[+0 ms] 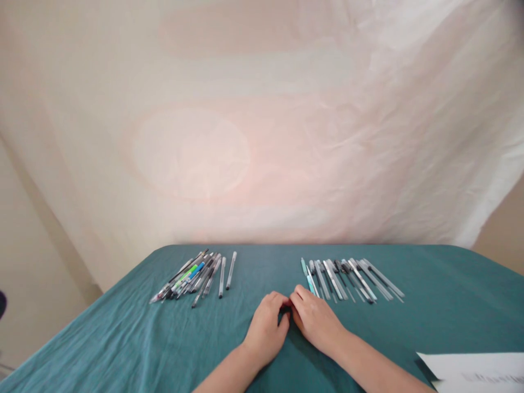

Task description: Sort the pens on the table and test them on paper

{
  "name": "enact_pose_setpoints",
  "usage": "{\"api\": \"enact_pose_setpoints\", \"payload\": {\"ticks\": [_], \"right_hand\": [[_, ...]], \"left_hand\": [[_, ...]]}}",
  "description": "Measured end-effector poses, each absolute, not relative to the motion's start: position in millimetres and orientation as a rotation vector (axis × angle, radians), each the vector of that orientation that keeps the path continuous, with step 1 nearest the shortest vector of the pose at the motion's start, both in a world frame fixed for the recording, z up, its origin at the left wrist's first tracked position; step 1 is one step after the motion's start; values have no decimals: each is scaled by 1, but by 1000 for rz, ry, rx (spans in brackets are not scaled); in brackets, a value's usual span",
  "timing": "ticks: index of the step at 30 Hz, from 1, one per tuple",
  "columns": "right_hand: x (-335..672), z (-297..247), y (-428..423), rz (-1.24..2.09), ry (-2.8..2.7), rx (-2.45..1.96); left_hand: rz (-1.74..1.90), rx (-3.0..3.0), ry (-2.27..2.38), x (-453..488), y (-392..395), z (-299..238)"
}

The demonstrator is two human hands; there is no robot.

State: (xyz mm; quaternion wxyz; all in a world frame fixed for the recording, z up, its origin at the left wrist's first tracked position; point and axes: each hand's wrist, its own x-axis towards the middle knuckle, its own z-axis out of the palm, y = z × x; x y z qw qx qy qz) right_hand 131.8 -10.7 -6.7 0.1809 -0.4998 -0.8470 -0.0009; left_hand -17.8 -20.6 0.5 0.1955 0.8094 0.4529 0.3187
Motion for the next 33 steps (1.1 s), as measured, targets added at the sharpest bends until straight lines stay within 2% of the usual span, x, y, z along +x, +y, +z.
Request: {"api": "enact_pose_setpoints", "payload": {"ticks": [6, 9, 16, 33], "right_hand": [[133, -7, -11, -74, -2389, -1394], [133, -6, -12, -118, -2384, -1401], [134, -2, -15, -100, -2380, -1369], [132, -2, -16, -53, -2382, -1376]], "left_hand": [[592, 2320, 1327, -42, -3, 31], [527, 2312, 1789, -78, 22, 49], [409, 2070, 2382, -167, 64, 59], [281, 1894, 2510, -177, 62, 36]]}}
